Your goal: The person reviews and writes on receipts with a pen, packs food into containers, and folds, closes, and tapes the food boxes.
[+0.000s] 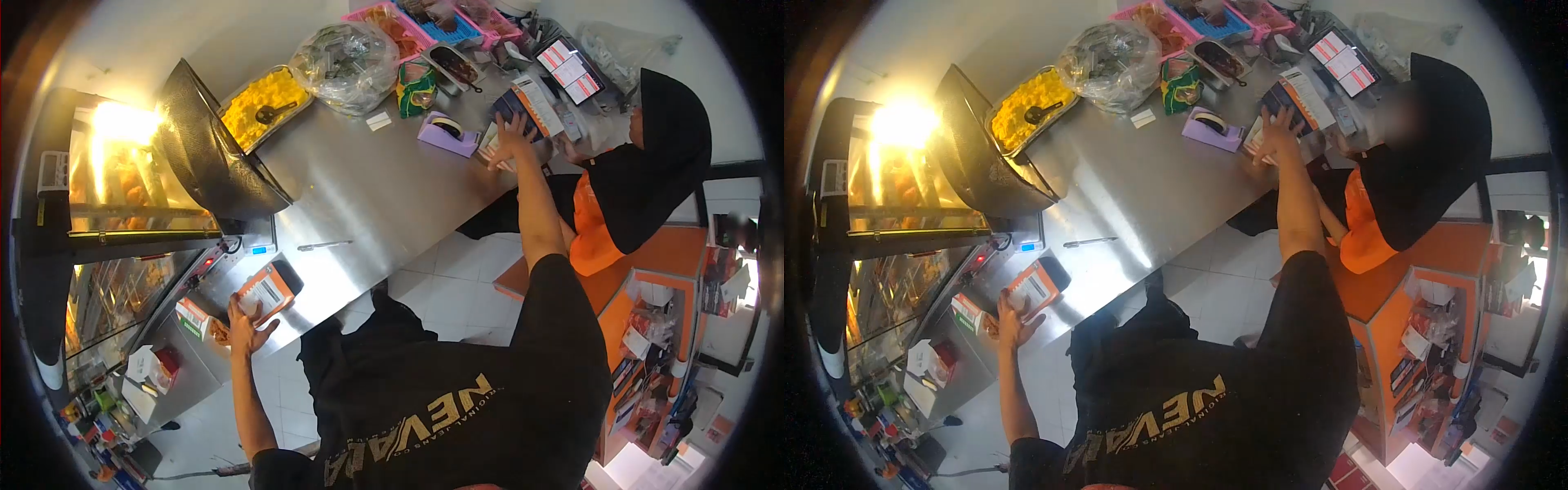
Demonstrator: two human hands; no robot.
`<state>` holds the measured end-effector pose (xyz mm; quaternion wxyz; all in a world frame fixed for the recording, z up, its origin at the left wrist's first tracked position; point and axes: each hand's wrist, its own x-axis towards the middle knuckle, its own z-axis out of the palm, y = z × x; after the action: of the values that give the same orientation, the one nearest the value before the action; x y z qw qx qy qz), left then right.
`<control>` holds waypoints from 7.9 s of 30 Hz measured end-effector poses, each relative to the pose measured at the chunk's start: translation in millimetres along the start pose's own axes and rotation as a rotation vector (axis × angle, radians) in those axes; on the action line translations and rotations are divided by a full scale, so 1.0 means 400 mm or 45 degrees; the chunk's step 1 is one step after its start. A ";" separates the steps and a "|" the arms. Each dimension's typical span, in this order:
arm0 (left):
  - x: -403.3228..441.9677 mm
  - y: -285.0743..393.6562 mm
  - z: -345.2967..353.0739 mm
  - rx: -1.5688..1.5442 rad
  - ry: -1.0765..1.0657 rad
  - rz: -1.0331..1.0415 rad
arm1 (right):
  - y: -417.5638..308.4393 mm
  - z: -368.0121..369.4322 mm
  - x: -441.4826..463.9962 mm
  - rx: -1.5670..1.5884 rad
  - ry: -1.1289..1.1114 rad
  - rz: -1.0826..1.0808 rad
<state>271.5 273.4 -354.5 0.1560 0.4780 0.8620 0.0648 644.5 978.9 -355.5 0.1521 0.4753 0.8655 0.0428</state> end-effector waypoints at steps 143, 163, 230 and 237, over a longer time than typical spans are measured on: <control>-0.460 -0.591 0.049 -0.243 0.304 0.106 | -1.719 -0.076 -0.905 0.701 0.332 -2.017; -0.430 -0.618 0.042 -0.327 0.367 0.131 | -1.708 -0.126 -0.931 0.720 -0.134 -1.769; -0.429 -0.589 0.082 0.049 0.471 0.261 | -1.714 0.029 -0.996 0.415 0.591 -1.827; -0.433 -0.576 0.095 -0.042 0.448 0.260 | -1.701 -0.019 -1.007 0.407 0.580 -1.888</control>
<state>184.6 2.5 -414.7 0.0033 0.5415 0.8219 0.1768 293.2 272.3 -407.5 -0.1102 -0.2297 0.9620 -0.0983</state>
